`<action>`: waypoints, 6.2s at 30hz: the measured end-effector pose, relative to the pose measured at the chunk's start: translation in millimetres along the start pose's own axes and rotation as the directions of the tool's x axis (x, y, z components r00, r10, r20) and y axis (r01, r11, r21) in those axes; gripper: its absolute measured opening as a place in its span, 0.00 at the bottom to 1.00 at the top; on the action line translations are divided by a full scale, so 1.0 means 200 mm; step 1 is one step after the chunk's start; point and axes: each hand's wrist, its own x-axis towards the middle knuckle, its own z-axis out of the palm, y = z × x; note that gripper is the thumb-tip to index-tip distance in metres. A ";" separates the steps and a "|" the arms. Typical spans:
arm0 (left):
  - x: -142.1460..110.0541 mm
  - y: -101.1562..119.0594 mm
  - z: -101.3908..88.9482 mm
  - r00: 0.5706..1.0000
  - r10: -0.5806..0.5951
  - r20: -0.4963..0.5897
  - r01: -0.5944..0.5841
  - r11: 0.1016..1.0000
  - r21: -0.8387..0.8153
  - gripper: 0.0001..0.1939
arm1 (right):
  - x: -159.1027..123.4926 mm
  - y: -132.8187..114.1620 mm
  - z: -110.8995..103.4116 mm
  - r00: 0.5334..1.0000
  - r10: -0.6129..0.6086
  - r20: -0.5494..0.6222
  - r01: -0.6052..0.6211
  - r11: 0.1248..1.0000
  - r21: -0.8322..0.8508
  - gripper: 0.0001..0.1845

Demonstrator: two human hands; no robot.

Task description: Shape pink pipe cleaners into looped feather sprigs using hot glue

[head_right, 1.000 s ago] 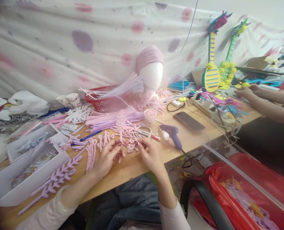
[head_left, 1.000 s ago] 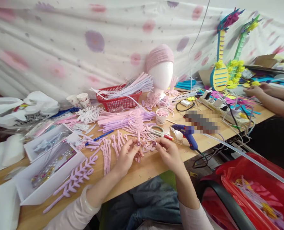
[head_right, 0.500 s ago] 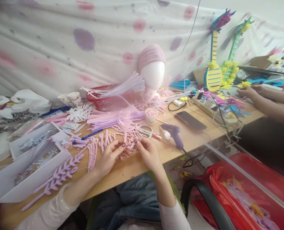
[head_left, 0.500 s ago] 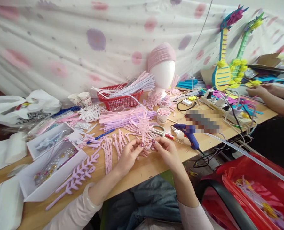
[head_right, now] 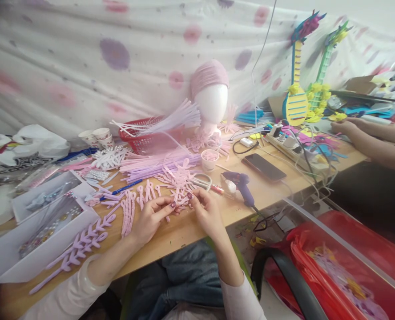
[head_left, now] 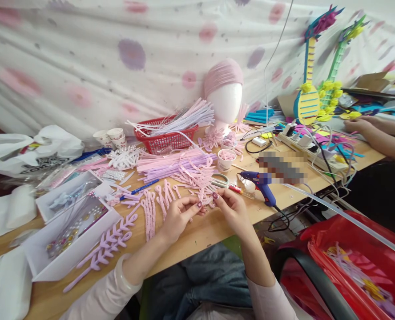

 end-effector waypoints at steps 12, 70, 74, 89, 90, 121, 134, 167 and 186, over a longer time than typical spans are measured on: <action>0.01 0.02 0.00 0.998 0.055 -0.039 -0.056 0.998 -0.037 0.09 | 0.00 0.00 -0.04 0.999 0.005 0.043 -0.001 0.996 -0.091 0.13; -0.02 0.04 0.03 0.997 0.010 0.074 -0.018 0.993 0.114 0.12 | 0.00 0.02 -0.12 0.976 -0.121 -0.183 0.084 0.977 -0.196 0.09; -0.02 0.05 0.03 0.997 0.017 0.075 -0.025 0.993 0.112 0.13 | 0.00 0.02 -0.12 0.980 -0.079 -0.182 0.049 0.986 -0.162 0.11; -0.02 0.05 0.03 0.997 0.036 0.074 -0.044 0.993 0.106 0.15 | 0.00 0.00 -0.05 0.996 0.025 -0.090 -0.016 0.995 0.103 0.13; -0.01 0.05 0.03 0.996 0.035 0.076 -0.043 0.993 0.106 0.15 | 0.00 0.00 -0.05 0.995 0.025 -0.094 -0.015 0.994 0.107 0.13; -0.01 0.03 0.02 0.993 0.097 0.072 -0.107 0.984 0.145 0.09 | -0.01 -0.01 -0.05 0.996 0.010 -0.094 0.004 0.989 0.150 0.10; -0.01 0.05 0.03 0.989 0.110 0.097 -0.124 0.981 0.152 0.08 | 0.00 0.00 -0.06 0.998 0.030 -0.061 -0.018 0.982 0.188 0.08; -0.01 0.03 0.02 0.995 0.079 0.067 -0.085 0.991 0.099 0.11 | 0.01 0.00 -0.03 0.987 -0.023 -0.160 0.050 0.984 0.172 0.09; -0.01 0.03 0.03 0.996 0.060 0.064 -0.067 0.992 0.111 0.14 | 0.01 0.00 -0.05 0.982 -0.006 -0.187 0.034 0.988 0.148 0.09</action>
